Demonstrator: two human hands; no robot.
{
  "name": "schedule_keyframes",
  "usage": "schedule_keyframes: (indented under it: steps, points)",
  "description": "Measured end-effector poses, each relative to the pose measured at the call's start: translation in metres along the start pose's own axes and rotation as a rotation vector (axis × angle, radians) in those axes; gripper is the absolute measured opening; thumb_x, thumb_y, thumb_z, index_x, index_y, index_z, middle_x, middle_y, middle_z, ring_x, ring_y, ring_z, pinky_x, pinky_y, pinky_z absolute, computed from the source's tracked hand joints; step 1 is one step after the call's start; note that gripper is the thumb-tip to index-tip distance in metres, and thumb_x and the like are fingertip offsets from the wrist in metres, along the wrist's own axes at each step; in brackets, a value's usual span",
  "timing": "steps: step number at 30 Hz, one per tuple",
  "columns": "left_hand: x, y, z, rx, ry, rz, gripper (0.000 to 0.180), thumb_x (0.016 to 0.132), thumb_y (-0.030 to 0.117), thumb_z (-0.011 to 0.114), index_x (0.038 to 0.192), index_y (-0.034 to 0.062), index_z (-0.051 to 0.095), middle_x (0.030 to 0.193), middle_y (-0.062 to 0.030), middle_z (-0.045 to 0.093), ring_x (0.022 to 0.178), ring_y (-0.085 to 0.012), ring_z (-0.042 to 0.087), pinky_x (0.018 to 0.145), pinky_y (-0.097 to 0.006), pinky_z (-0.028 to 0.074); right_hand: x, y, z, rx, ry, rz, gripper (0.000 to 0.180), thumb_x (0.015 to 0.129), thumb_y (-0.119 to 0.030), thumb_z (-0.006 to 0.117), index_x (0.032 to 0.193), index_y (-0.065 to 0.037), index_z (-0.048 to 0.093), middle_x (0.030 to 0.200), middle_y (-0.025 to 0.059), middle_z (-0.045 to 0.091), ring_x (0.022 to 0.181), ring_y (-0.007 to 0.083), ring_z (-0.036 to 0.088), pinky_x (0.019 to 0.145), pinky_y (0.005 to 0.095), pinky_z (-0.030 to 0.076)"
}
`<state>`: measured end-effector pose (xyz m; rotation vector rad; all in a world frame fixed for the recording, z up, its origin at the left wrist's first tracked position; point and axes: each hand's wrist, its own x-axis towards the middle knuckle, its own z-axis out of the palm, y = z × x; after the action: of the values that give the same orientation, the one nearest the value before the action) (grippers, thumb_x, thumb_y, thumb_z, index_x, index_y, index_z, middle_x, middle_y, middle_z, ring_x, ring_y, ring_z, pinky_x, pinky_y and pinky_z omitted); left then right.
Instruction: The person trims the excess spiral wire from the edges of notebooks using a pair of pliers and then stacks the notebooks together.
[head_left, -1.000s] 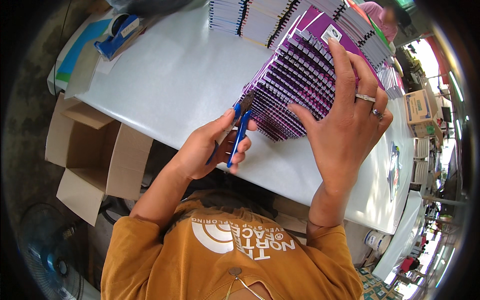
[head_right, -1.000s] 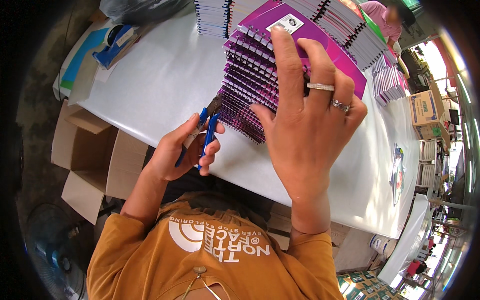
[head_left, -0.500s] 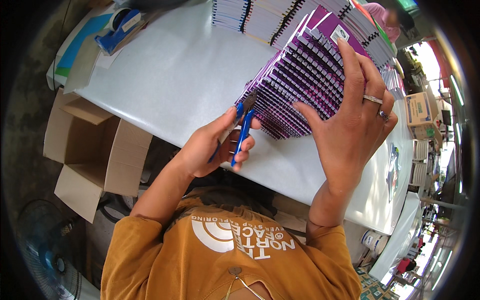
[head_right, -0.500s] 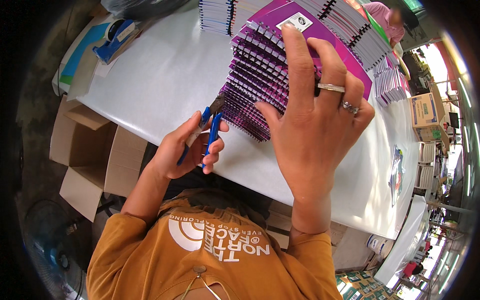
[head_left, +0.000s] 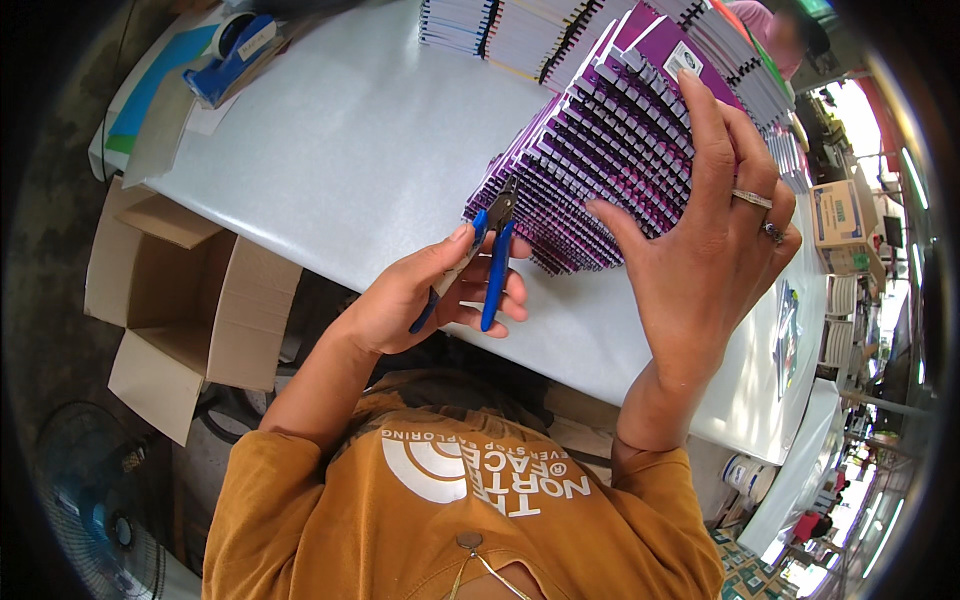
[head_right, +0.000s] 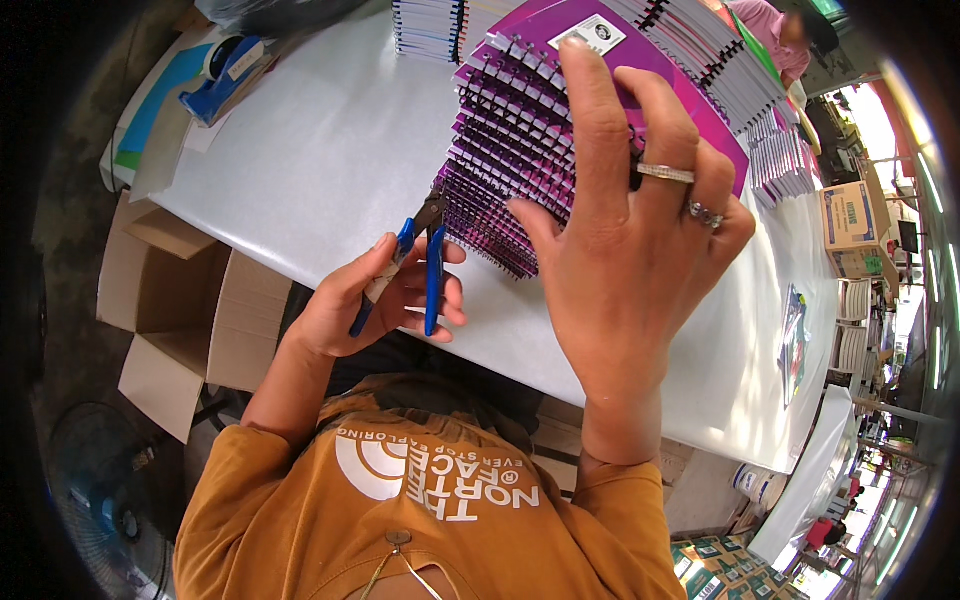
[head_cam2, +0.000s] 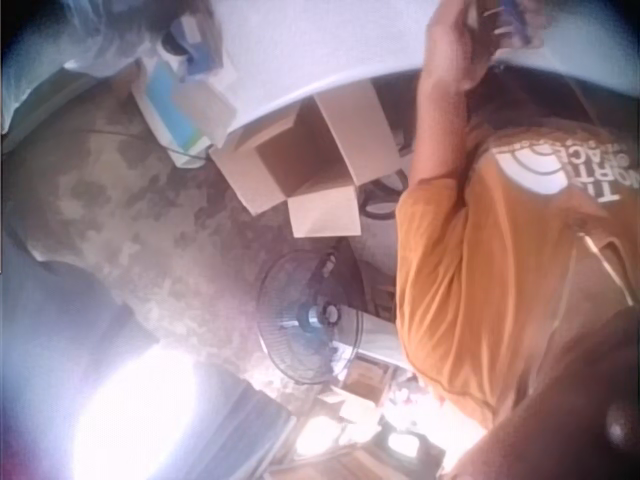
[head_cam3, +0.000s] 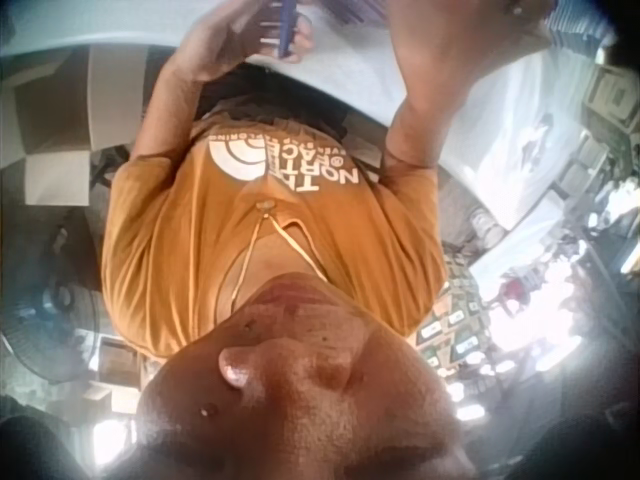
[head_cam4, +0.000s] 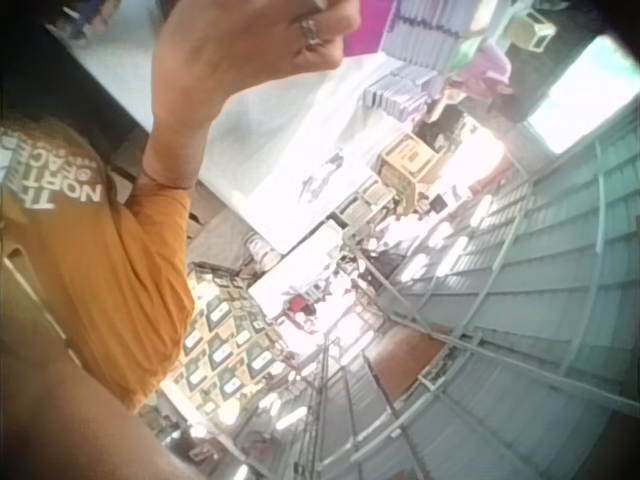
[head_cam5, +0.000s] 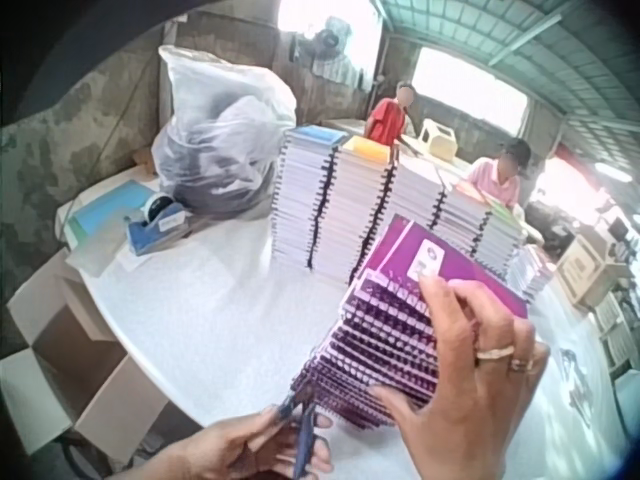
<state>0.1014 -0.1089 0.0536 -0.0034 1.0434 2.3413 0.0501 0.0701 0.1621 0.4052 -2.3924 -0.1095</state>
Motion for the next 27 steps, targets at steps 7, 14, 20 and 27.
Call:
schedule_keyframes:
  steps: [7,14,20,27]
  points:
    - [0.004,0.002,0.005,0.566,0.290,0.091,0.053,0.097,0.046,0.034,0.122,0.0013,0.046,0.084,-0.0072,0.054,0.074,-0.0170,0.054,0.071,-0.033,0.048,-0.001,0.000,0.000,0.013,0.000,0.006,0.100,0.045,-0.030,0.088,0.134,-0.036,0.043,0.124,-0.0095,0.048,0.108,0.0184,0.048,0.087,0.0391,0.038]
    - [0.004,-0.001,-0.003,0.353,0.130,0.032,0.059,0.097,0.051,0.032,0.127,0.0025,0.044,0.098,-0.0101,0.059,0.085,-0.0202,0.060,0.078,-0.033,0.048,-0.001,0.001,0.000,0.006,0.017,0.001,0.099,0.044,-0.029,0.088,0.133,-0.035,0.044,0.123,-0.0098,0.048,0.106,0.0179,0.048,0.085,0.0386,0.037]
    - [0.001,0.010,0.000,-0.067,0.097,-0.084,0.059,0.096,0.054,0.031,0.125,0.0040,0.046,0.092,-0.0089,0.059,0.082,-0.0208,0.059,0.072,-0.033,0.049,-0.001,0.002,0.001,0.021,0.030,-0.013,0.099,0.044,-0.029,0.088,0.132,-0.035,0.045,0.123,-0.0102,0.048,0.104,0.0174,0.048,0.083,0.0385,0.037]
    - [0.008,-0.008,0.001,1.046,0.534,0.169,0.048,0.098,0.045,0.038,0.120,0.0040,0.048,0.093,-0.0059,0.059,0.082,-0.0175,0.057,0.074,-0.031,0.044,-0.002,0.002,0.002,0.051,0.040,-0.017,0.095,0.045,-0.027,0.088,0.131,-0.034,0.047,0.122,-0.0106,0.049,0.104,0.0183,0.048,0.083,0.0393,0.037]
